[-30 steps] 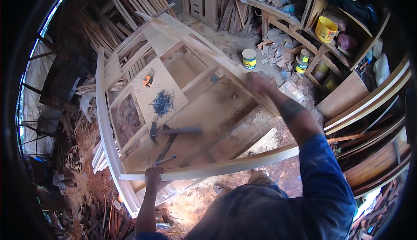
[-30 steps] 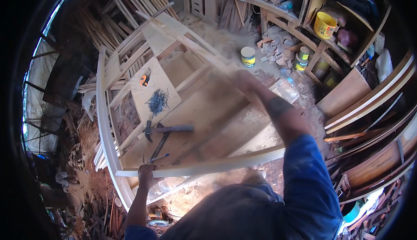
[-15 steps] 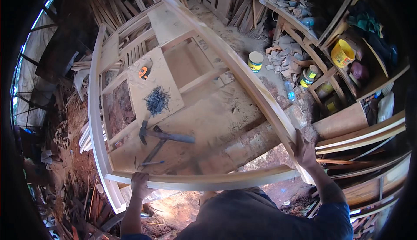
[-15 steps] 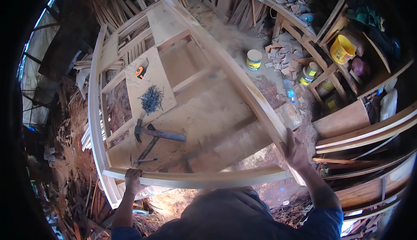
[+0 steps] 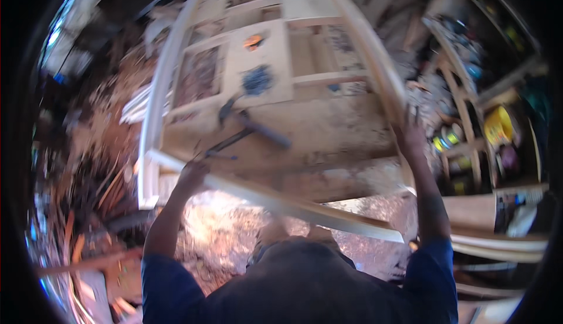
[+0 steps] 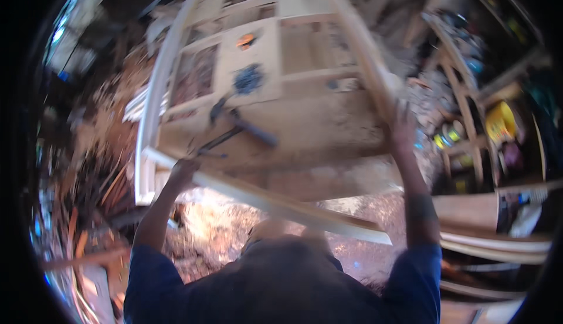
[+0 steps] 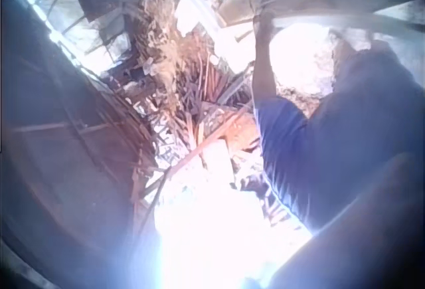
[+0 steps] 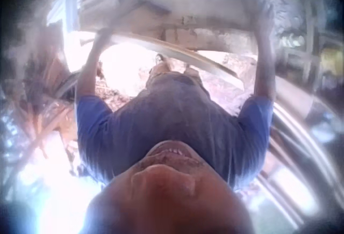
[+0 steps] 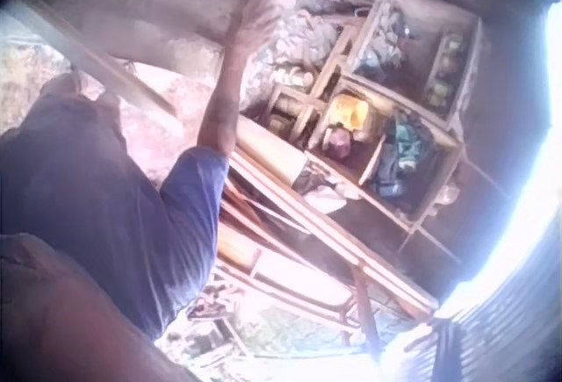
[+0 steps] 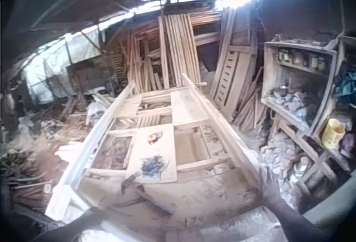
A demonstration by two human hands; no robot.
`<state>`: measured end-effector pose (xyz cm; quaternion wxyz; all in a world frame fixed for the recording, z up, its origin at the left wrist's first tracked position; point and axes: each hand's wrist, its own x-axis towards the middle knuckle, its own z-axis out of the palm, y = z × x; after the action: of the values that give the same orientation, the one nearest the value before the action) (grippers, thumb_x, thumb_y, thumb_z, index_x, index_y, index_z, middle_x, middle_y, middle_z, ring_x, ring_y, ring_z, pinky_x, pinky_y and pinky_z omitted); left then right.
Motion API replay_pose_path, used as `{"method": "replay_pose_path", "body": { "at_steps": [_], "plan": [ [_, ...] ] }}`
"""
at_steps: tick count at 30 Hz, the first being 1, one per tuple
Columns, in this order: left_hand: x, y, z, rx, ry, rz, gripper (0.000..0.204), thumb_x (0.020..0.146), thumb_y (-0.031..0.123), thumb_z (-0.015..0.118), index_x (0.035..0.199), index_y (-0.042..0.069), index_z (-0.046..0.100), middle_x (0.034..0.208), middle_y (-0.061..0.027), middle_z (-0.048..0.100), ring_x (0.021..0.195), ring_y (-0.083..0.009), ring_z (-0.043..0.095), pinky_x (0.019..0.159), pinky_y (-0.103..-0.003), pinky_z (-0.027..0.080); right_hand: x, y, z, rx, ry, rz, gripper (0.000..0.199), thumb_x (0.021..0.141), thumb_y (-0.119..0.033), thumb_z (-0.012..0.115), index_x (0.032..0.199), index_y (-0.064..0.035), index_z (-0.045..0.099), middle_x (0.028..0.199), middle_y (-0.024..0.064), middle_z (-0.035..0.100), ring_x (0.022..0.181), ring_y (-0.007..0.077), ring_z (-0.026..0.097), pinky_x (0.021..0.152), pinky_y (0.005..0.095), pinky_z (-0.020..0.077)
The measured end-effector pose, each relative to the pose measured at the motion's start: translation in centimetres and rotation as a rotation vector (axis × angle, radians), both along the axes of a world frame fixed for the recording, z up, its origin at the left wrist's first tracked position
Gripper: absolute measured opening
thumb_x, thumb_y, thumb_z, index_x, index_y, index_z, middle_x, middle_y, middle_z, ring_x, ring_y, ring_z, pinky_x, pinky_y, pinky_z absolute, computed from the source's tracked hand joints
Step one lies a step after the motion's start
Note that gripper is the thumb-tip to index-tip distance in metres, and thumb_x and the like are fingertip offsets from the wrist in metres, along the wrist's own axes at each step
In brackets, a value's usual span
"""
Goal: The person hammers nails into the corner joints of a wooden frame, then picks up and repositions several long wooden pieces.
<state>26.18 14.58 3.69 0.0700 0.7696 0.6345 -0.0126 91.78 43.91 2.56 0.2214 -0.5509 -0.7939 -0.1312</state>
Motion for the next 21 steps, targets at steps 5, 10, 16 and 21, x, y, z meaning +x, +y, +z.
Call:
{"method": "replay_pose_path", "body": {
  "at_steps": [5,10,16,21],
  "plan": [
    [1.5,-2.5,3.4,0.06,0.053,0.011,0.058,0.057,0.047,0.091,0.097,0.012,0.069,0.104,-0.0084,0.069,0.102,-0.0298,0.066,0.102,-0.046,0.047,-3.6,-23.1,5.4,-0.728,-0.173,0.611,0.123,0.058,-0.058,0.093,0.157,-0.0122,0.037,0.16,0.0242,0.036,0.148,0.043,0.035,0.121,0.0574,0.0273],
    [2.5,-7.2,3.1,-0.06,0.009,0.15,0.054,0.071,0.061,0.081,0.099,0.015,0.072,0.103,-0.0064,0.071,0.106,-0.0278,0.069,0.106,-0.052,0.045,-4.1,-26.1,2.4,-0.742,0.009,0.512,0.055,0.076,-0.024,0.084,0.12,-0.0024,0.061,0.109,0.0204,0.07,0.097,0.0419,0.069,0.083,0.0491,0.0565],
    [6.6,-11.9,3.5,-0.134,-0.014,0.183,0.06,0.075,0.067,0.076,0.107,0.016,0.071,0.103,-0.0067,0.071,0.107,-0.0278,0.069,0.097,-0.05,0.051,-3.2,-23.7,8.8,-0.745,-0.228,0.506,0.049,0.077,-0.024,0.082,0.117,-0.0045,0.061,0.102,0.0173,0.069,0.092,0.0417,0.068,0.079,0.0516,0.0555],
    [2.0,-10.7,1.8,0.05,-0.116,0.212,0.061,0.071,0.064,0.08,0.102,0.012,0.072,0.098,-0.01,0.072,0.097,-0.0324,0.068,0.086,-0.048,0.053,-6.7,-22.3,6.3,-0.728,-0.243,0.511,0.052,0.075,-0.021,0.084,0.121,-0.0087,0.062,0.109,0.017,0.07,0.095,0.0417,0.068,0.084,0.0517,0.0556]
  ]
}}
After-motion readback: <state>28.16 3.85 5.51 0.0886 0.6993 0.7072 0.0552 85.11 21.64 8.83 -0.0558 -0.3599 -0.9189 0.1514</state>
